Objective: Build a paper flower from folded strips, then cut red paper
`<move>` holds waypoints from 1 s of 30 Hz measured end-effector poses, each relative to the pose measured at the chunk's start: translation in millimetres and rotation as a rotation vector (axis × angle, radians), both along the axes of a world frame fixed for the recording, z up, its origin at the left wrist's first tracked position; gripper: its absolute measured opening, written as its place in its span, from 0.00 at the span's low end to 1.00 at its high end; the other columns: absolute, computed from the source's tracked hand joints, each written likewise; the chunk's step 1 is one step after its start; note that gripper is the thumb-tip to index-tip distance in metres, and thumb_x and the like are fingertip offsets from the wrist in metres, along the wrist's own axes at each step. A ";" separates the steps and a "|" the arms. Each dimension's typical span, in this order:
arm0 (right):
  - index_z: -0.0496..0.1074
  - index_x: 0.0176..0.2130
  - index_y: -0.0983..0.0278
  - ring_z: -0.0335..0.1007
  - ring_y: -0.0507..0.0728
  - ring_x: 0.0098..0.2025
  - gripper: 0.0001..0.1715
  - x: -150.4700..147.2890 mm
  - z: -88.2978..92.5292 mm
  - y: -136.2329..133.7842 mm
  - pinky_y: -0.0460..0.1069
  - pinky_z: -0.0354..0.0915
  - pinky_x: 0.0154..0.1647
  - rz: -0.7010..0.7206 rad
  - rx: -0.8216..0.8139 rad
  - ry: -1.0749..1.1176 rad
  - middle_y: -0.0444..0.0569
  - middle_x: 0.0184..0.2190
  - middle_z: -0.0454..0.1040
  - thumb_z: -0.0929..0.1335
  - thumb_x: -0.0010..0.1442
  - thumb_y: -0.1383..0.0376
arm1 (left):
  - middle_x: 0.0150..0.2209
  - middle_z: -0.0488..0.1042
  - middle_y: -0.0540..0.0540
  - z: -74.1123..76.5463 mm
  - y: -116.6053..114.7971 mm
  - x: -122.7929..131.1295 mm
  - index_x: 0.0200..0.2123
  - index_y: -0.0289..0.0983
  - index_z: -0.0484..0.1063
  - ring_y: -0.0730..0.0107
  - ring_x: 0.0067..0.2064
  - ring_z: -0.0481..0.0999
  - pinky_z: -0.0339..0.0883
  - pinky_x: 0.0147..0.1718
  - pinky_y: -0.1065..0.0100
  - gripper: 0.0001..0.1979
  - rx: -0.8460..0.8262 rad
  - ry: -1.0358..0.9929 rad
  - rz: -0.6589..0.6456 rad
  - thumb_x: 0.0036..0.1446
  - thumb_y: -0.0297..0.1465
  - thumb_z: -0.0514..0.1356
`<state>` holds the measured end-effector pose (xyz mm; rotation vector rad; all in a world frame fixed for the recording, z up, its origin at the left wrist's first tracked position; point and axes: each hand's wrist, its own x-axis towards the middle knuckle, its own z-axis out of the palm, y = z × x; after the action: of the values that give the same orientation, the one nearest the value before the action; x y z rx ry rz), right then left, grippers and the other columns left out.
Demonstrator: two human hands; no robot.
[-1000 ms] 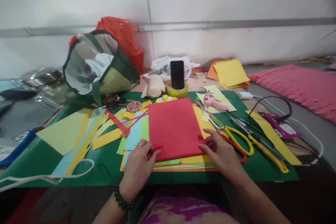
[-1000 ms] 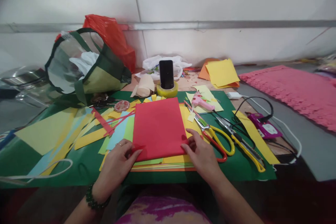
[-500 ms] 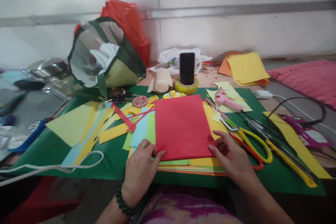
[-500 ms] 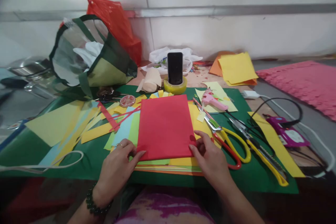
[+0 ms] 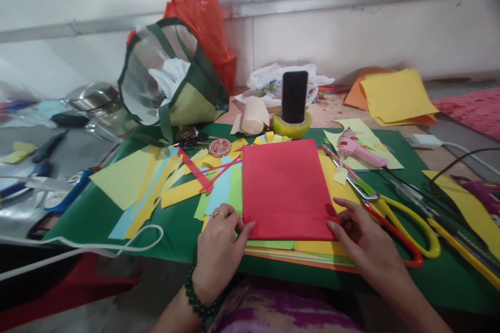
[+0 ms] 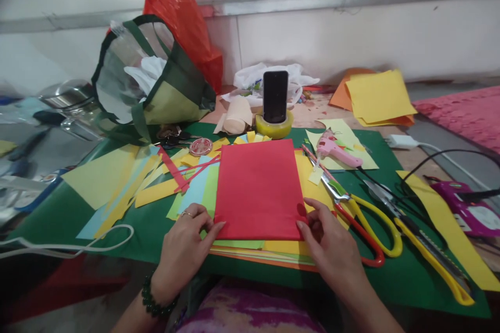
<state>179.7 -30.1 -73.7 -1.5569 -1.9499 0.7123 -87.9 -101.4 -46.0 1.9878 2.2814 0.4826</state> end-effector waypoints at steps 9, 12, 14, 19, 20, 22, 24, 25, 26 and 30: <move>0.66 0.52 0.62 0.71 0.56 0.28 0.25 1.6 -0.9 0.2 0.49 0.70 0.27 0.021 0.011 -0.011 0.48 0.30 0.73 0.63 0.61 0.51 | 0.31 0.71 0.50 -0.8 -3.1 -9.4 0.22 0.39 0.68 0.67 0.34 0.73 0.65 0.33 0.68 0.14 -0.011 0.003 0.054 0.58 0.35 0.63; 0.66 0.52 0.62 0.71 0.55 0.27 0.25 1.1 0.0 0.0 0.49 0.70 0.27 0.029 0.039 -0.019 0.48 0.30 0.73 0.63 0.61 0.51 | 0.32 0.71 0.50 -0.5 -3.6 -9.9 0.22 0.39 0.68 0.66 0.35 0.73 0.65 0.34 0.67 0.14 -0.001 0.007 0.043 0.58 0.35 0.64; 0.66 0.52 0.63 0.71 0.55 0.27 0.25 0.7 0.9 -0.1 0.49 0.70 0.26 0.032 0.050 -0.030 0.48 0.29 0.73 0.63 0.61 0.52 | 0.32 0.71 0.50 0.3 -3.3 -9.1 0.23 0.39 0.68 0.66 0.35 0.73 0.65 0.33 0.67 0.13 -0.006 0.012 0.042 0.58 0.35 0.64; 0.67 0.52 0.62 0.71 0.56 0.27 0.25 -0.2 2.4 -0.2 0.50 0.70 0.27 0.023 0.046 -0.061 0.48 0.30 0.74 0.63 0.60 0.52 | 0.31 0.70 0.52 -0.1 -2.2 -8.9 0.30 0.39 0.67 0.66 0.34 0.72 0.63 0.32 0.68 0.09 -0.025 0.040 0.053 0.57 0.34 0.64; 0.67 0.52 0.62 0.71 0.56 0.27 0.25 -0.3 2.2 -0.2 0.50 0.70 0.27 0.023 0.043 -0.062 0.48 0.30 0.74 0.63 0.60 0.52 | 0.31 0.70 0.52 -0.7 -2.1 -9.3 0.30 0.40 0.67 0.66 0.34 0.72 0.63 0.31 0.68 0.09 -0.025 0.042 0.053 0.57 0.34 0.64; 0.66 0.52 0.62 0.71 0.56 0.27 0.25 -0.2 1.3 -0.1 0.50 0.70 0.27 0.026 0.042 -0.053 0.47 0.30 0.73 0.63 0.60 0.52 | 0.31 0.69 0.52 -1.9 -1.9 -10.2 0.31 0.40 0.66 0.66 0.34 0.71 0.63 0.31 0.68 0.09 -0.020 0.044 0.048 0.57 0.34 0.64; 0.66 0.53 0.62 0.71 0.56 0.27 0.25 0.0 -0.2 -0.1 0.50 0.70 0.27 0.024 0.040 -0.041 0.47 0.30 0.73 0.63 0.60 0.52 | 0.32 0.69 0.52 -2.7 -1.8 -11.3 0.31 0.40 0.65 0.66 0.34 0.71 0.63 0.31 0.68 0.09 -0.021 0.040 0.035 0.58 0.34 0.64; 0.66 0.53 0.62 0.71 0.56 0.27 0.26 0.2 -0.9 -0.1 0.50 0.70 0.27 0.022 0.039 -0.038 0.48 0.30 0.73 0.63 0.60 0.52 | 0.32 0.69 0.52 -3.0 -1.7 -11.8 0.31 0.40 0.65 0.66 0.34 0.72 0.63 0.32 0.68 0.09 -0.025 0.036 0.028 0.58 0.34 0.64; 0.66 0.53 0.62 0.71 0.56 0.27 0.26 0.4 -1.5 -0.1 0.50 0.70 0.27 0.020 0.037 -0.037 0.47 0.30 0.73 0.63 0.60 0.51 | 0.32 0.69 0.52 -3.2 -1.6 -12.2 0.32 0.40 0.65 0.66 0.34 0.72 0.63 0.32 0.68 0.09 -0.029 0.032 0.021 0.58 0.34 0.63; 0.66 0.53 0.62 0.71 0.56 0.27 0.27 1.2 -2.4 -0.3 0.50 0.69 0.27 0.020 0.044 -0.041 0.48 0.30 0.73 0.62 0.61 0.51 | 0.34 0.70 0.51 -3.6 -1.1 -13.8 0.33 0.40 0.65 0.65 0.36 0.72 0.64 0.33 0.68 0.07 -0.041 0.012 -0.007 0.59 0.32 0.63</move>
<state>180.9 -30.4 -76.1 -1.5392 -2.0007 0.6463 -101.7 -102.5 -49.6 1.9837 2.2715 0.4212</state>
